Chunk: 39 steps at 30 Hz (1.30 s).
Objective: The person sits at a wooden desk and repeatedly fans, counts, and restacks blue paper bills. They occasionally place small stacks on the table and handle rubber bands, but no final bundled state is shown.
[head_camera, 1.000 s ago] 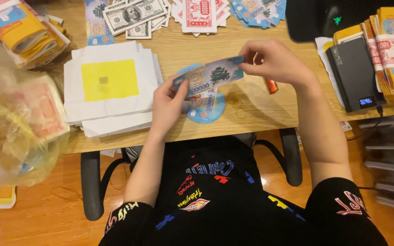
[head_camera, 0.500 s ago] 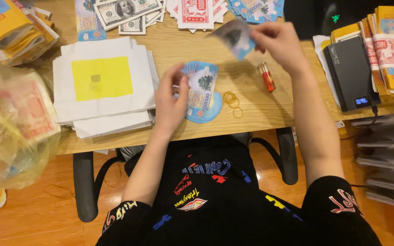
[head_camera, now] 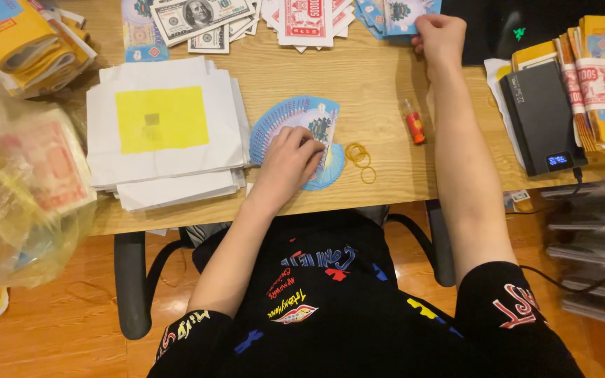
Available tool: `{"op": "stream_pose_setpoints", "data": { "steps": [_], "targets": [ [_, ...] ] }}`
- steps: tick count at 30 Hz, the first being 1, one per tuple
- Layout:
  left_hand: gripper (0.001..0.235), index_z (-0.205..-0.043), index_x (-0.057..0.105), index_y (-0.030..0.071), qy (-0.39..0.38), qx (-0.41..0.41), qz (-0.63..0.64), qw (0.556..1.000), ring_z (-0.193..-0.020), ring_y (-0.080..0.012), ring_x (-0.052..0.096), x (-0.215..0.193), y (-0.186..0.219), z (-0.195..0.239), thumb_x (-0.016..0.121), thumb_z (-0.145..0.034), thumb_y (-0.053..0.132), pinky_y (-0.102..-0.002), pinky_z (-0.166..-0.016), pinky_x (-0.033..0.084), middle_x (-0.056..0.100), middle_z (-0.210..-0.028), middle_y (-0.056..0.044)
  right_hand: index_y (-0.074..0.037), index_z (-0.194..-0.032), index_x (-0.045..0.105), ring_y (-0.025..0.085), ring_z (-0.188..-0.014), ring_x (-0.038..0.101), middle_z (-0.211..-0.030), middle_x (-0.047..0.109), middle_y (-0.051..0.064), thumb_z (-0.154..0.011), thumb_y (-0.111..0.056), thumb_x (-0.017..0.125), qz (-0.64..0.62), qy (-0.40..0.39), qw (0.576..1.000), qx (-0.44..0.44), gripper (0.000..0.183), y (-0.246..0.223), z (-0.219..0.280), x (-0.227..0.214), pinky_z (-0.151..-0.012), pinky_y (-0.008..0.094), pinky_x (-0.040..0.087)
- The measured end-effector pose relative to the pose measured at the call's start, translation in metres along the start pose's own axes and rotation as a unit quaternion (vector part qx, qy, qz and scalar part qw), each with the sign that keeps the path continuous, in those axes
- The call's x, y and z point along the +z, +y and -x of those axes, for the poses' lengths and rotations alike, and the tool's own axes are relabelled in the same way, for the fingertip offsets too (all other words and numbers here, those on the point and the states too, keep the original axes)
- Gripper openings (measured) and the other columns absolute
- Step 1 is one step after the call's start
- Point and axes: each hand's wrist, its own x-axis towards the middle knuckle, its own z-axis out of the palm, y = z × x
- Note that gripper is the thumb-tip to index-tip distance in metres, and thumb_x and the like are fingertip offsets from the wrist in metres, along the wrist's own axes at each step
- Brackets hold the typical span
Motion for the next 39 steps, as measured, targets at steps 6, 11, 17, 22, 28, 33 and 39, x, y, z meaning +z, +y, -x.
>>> {"op": "stream_pose_setpoints", "data": {
  "steps": [6,11,17,22,28,33,39],
  "targets": [
    [0.021,-0.11,0.063,0.002,-0.008,-0.017,-0.055,0.998,-0.096,-0.0318,0.054,-0.002,0.017,0.009,0.064,-0.09,0.009,-0.043,-0.076,0.046,0.057,-0.104,-0.012,-0.01,-0.093,0.071,0.019,-0.07,0.059,-0.082,0.057,0.007,-0.093,-0.012,0.07,0.231,0.048,0.878,-0.416,0.002,-0.017,0.029,-0.01,-0.069,0.033,0.047],
    [0.02,-0.109,0.063,0.004,0.016,-0.02,-0.059,0.998,-0.094,-0.0314,0.055,0.0,0.02,0.013,0.066,-0.09,0.011,-0.042,-0.076,0.047,0.057,-0.103,-0.011,-0.002,-0.105,0.069,0.018,-0.086,0.058,-0.1,0.063,0.01,-0.1,-0.01,0.06,0.232,-0.317,0.859,-0.327,0.013,-0.09,0.142,0.012,-0.072,0.03,0.046],
    [0.02,-0.108,0.063,0.004,0.031,-0.027,-0.034,0.999,-0.097,-0.0315,0.054,-0.004,0.022,0.015,0.064,-0.09,0.01,-0.042,-0.079,0.047,0.057,-0.104,-0.011,-0.005,-0.121,0.065,0.031,-0.108,0.051,-0.113,0.053,0.014,-0.097,-0.019,0.063,0.292,-0.458,0.734,-0.407,0.028,-0.077,0.163,0.046,-0.092,0.042,0.04],
    [0.02,-0.109,0.064,0.005,0.031,-0.031,-0.037,0.998,-0.101,-0.0311,0.053,-0.001,0.02,0.016,0.065,-0.089,0.01,-0.042,-0.078,0.048,0.057,-0.105,-0.01,-0.01,-0.13,0.06,0.033,-0.109,0.046,-0.115,0.048,0.013,-0.089,-0.019,0.071,0.352,-0.455,0.705,-0.415,0.044,-0.084,0.161,0.063,-0.091,0.044,0.04],
    [0.021,-0.11,0.063,0.006,0.02,-0.036,-0.03,0.999,-0.102,-0.0302,0.053,-0.002,0.019,0.016,0.065,-0.089,0.011,-0.042,-0.079,0.048,0.056,-0.107,-0.009,-0.014,-0.121,0.063,0.027,-0.102,0.049,-0.111,0.048,0.01,-0.087,-0.019,0.073,0.34,-0.499,0.711,-0.361,0.036,-0.085,0.15,0.071,-0.084,0.038,0.04],
    [0.021,-0.11,0.064,0.004,0.028,-0.028,-0.024,0.999,-0.101,-0.0309,0.053,-0.005,0.019,0.015,0.065,-0.09,0.01,-0.042,-0.078,0.049,0.057,-0.107,-0.01,-0.015,-0.12,0.059,0.024,-0.08,0.053,-0.108,0.045,0.01,-0.087,-0.015,0.073,0.338,-0.525,0.712,-0.32,0.036,-0.094,0.151,0.078,-0.079,0.037,0.043],
    [0.021,-0.111,0.063,0.005,0.02,-0.037,-0.015,0.999,-0.102,-0.0302,0.052,-0.007,0.02,0.015,0.065,-0.09,0.009,-0.042,-0.079,0.048,0.056,-0.108,-0.009,-0.014,-0.112,0.061,0.022,-0.092,0.052,-0.113,0.046,0.007,-0.089,-0.016,0.071,0.351,-0.529,0.724,-0.271,0.026,-0.102,0.153,0.081,-0.08,0.034,0.043]
  ]
}}
